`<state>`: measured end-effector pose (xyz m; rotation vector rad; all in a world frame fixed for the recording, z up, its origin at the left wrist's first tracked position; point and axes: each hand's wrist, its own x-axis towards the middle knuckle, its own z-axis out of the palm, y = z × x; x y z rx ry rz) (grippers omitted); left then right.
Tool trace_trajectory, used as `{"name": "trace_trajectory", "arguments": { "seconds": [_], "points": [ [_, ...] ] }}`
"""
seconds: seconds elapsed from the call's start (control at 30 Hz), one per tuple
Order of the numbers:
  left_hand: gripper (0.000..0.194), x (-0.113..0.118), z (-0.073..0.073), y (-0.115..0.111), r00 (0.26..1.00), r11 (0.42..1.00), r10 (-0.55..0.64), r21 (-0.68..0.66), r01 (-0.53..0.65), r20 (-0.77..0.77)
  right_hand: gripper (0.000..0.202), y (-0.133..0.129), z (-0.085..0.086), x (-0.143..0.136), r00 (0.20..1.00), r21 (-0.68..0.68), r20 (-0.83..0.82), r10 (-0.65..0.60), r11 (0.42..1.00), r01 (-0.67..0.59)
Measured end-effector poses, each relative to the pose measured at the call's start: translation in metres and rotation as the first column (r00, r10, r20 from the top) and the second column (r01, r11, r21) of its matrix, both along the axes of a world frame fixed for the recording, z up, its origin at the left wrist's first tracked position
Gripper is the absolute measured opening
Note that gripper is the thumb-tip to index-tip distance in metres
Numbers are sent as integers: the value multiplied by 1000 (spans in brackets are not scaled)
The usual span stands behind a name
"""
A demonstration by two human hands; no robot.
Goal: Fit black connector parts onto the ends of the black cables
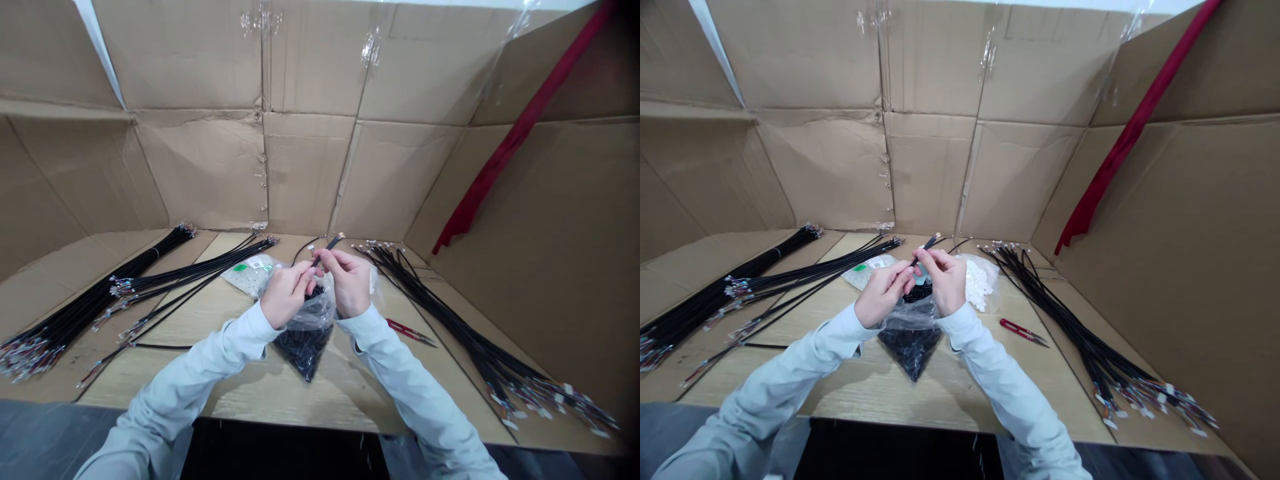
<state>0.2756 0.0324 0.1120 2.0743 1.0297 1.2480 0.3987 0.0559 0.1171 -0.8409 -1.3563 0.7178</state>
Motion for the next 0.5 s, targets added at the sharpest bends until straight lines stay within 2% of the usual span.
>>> {"name": "trace_trajectory", "arguments": {
  "seconds": [0.17, 0.5],
  "points": [
    [29, 0, 0, 2, 999, 999, -33, -37, 33, 8, 31, 2, -4, -3, 998, -20, -50, 31, 999, -32],
    [30, 0, -4, 5, 998, 997, -59, -55, 61, 32, 35, 1, -7, -6, 998, -62, -44, -33, 998, 30]
  ]
}}
